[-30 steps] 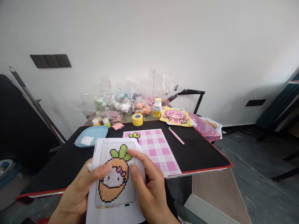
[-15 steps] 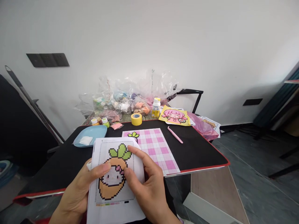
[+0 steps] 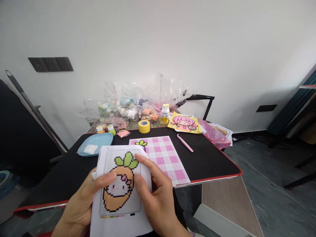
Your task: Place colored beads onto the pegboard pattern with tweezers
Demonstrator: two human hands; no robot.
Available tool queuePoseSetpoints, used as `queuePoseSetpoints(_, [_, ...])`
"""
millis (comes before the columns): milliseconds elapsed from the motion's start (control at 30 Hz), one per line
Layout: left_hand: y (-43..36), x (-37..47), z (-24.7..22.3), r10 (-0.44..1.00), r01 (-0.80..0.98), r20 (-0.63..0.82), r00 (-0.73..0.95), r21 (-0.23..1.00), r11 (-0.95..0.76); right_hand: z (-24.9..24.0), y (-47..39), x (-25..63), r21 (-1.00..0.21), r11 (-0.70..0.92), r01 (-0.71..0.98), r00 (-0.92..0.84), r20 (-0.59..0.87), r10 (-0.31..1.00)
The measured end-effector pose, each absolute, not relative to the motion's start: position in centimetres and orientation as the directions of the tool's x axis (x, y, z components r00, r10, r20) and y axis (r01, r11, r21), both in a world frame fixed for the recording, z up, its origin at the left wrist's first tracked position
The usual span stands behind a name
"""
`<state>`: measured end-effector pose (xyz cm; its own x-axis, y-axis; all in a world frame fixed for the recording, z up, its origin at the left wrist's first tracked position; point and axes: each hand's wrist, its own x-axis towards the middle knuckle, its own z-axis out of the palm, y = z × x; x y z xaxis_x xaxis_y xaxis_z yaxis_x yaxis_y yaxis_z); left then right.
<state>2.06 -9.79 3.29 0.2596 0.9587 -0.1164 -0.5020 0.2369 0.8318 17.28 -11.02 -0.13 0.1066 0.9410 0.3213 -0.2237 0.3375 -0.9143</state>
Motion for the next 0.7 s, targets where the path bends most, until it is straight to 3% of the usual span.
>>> queuePoseSetpoints(300, [-9.90, 2.26, 3.65, 0.957, -0.505, -0.122, 0.263, 0.828, 0.244, -0.23, -10.93, 17.74, -0.944, 0.229, -0.239, 0.068, 0.219, 0.973])
queuePoseSetpoints(567, [-10.19, 2.55, 3.78, 0.975, -0.528, -0.116, 0.192, 0.825, 0.202, 0.14, -10.61, 17.72, -0.846, -0.010, -0.532, -0.160, 0.089, 0.983])
queuePoseSetpoints(700, [-9.96, 2.38, 3.56, 0.968, -0.517, -0.141, 0.208, 0.824, 0.231, 0.02, -10.70, 17.76, -0.828, -0.004, -0.560, -0.166, 0.107, 0.980])
